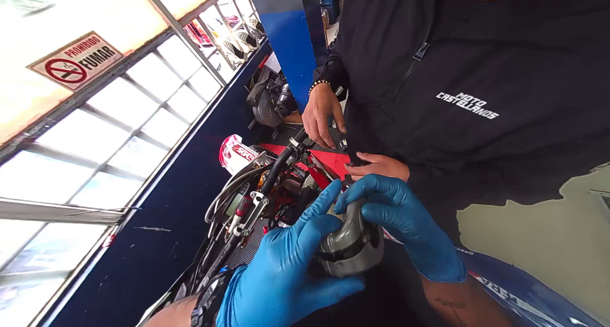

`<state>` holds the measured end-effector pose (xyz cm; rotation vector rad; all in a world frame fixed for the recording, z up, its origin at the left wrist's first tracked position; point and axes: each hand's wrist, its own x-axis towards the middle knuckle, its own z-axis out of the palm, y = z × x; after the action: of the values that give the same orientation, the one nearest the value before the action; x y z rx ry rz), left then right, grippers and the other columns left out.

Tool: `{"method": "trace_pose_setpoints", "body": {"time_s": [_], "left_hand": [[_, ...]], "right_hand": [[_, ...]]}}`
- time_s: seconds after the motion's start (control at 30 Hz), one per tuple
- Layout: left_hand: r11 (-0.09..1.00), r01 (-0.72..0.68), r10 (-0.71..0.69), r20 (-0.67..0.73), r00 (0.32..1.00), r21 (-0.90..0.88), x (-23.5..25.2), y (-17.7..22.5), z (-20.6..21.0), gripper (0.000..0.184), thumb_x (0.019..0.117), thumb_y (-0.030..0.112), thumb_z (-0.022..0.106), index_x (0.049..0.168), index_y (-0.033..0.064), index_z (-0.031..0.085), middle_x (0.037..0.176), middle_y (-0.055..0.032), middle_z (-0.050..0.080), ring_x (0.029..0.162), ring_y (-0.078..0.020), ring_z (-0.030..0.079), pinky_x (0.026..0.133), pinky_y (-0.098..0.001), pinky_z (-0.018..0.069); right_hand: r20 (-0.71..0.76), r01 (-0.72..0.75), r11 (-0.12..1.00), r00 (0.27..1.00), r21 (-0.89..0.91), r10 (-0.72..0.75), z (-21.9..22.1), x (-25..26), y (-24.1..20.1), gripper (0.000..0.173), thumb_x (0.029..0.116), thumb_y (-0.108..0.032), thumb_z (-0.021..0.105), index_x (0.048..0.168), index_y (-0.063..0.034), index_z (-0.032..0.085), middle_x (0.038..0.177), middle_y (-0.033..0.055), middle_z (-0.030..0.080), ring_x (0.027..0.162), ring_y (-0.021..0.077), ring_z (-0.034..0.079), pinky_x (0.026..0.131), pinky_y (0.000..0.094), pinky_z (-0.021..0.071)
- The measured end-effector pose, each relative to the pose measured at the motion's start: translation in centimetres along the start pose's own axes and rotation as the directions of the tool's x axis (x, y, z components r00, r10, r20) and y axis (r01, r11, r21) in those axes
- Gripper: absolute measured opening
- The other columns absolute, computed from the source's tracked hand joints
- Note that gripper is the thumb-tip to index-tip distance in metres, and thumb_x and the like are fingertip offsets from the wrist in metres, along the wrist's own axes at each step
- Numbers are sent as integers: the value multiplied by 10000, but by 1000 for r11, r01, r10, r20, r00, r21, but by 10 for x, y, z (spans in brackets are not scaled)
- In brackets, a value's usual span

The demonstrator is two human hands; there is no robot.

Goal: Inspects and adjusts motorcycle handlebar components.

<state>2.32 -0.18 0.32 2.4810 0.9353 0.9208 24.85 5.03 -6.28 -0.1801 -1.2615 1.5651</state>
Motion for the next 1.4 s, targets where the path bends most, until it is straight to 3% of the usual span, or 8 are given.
{"method": "trace_pose_setpoints", "body": {"time_s": [0.13, 0.23, 0.3, 0.47, 0.8, 0.97, 1.27, 1.4], "left_hand": [[996, -53, 55, -37, 998, 65, 2, -3, 0, 507, 918, 393, 766, 1227, 49, 559, 1466, -190, 571, 1244, -141, 647, 887, -231, 585], [992, -95, 103, -89, 991, 85, 4, -9, -1, 387, 952, 327, 727, 1152, 41, 561, 1382, -188, 637, 1231, -170, 661, 906, -260, 594], [991, -107, 116, -113, 987, 83, 4, -13, -3, 376, 949, 321, 728, 1146, 53, 552, 1329, -159, 674, 1194, -158, 679, 897, -254, 598], [988, -140, 145, -78, 986, 69, 2, -17, -6, 438, 962, 351, 713, 1245, 61, 547, 1230, -86, 700, 1126, -98, 682, 913, -221, 579], [993, -93, 94, -8, 996, 74, 17, -40, -32, 506, 1045, 524, 512, 1299, 90, 568, 1134, -4, 699, 1045, 22, 653, 902, -163, 544], [985, -113, 122, 70, 990, -129, 25, -54, -45, 540, 1060, 569, 419, 1336, 124, 553, 1199, 83, 647, 1124, 72, 586, 975, -136, 495], [975, -134, 148, 69, 987, -177, 26, -53, -51, 484, 1074, 524, 422, 1352, 147, 543, 1230, 80, 621, 1168, 42, 566, 1016, -155, 468], [977, -142, 163, 127, 978, -158, 26, -49, -61, 487, 1075, 520, 424, 1336, 125, 539, 1192, 46, 627, 1126, 30, 586, 979, -154, 489]], "right_hand": [[60, 44, 996, 997, -76, -39, -2, -3, 2, 300, 1018, -202, 592, 1259, -37, 665, 1181, 49, 705, 1078, 101, 664, 937, 273, 555], [226, 133, 955, 971, -264, -73, -6, -7, 3, 753, 897, -400, 767, 1463, -1, 471, 1407, 108, 579, 1287, 162, 560, 1100, 341, 481], [261, 184, 908, 962, -376, -86, -3, -7, 4, 907, 828, -338, 851, 1511, 30, 382, 1466, 143, 522, 1343, 171, 519, 1149, 344, 446], [130, 260, 909, 965, -326, -229, 8, -9, 15, 690, 797, -74, 859, 1398, 17, 533, 1370, 83, 616, 1264, 105, 584, 1098, 283, 488], [-203, 307, 875, 893, -374, -401, 47, 6, 34, 657, 765, -122, 878, 1306, 76, 563, 1281, 127, 641, 1212, 125, 609, 1068, 286, 511], [-332, 278, 832, 820, -479, -466, 74, 15, 36, 631, 735, -163, 893, 1244, 42, 582, 1167, 101, 669, 1111, 105, 647, 980, 256, 559], [-302, 283, 767, 798, -576, -522, 80, 22, 33, 655, 743, -272, 888, 1247, 25, 595, 1148, 103, 679, 1106, 111, 643, 977, 255, 548], [1, 405, 690, 863, -599, -506, 49, 15, 20, 569, 860, -264, 837, 1312, -95, 535, 1209, 65, 650, 1157, 99, 620, 1008, 258, 524]]}}
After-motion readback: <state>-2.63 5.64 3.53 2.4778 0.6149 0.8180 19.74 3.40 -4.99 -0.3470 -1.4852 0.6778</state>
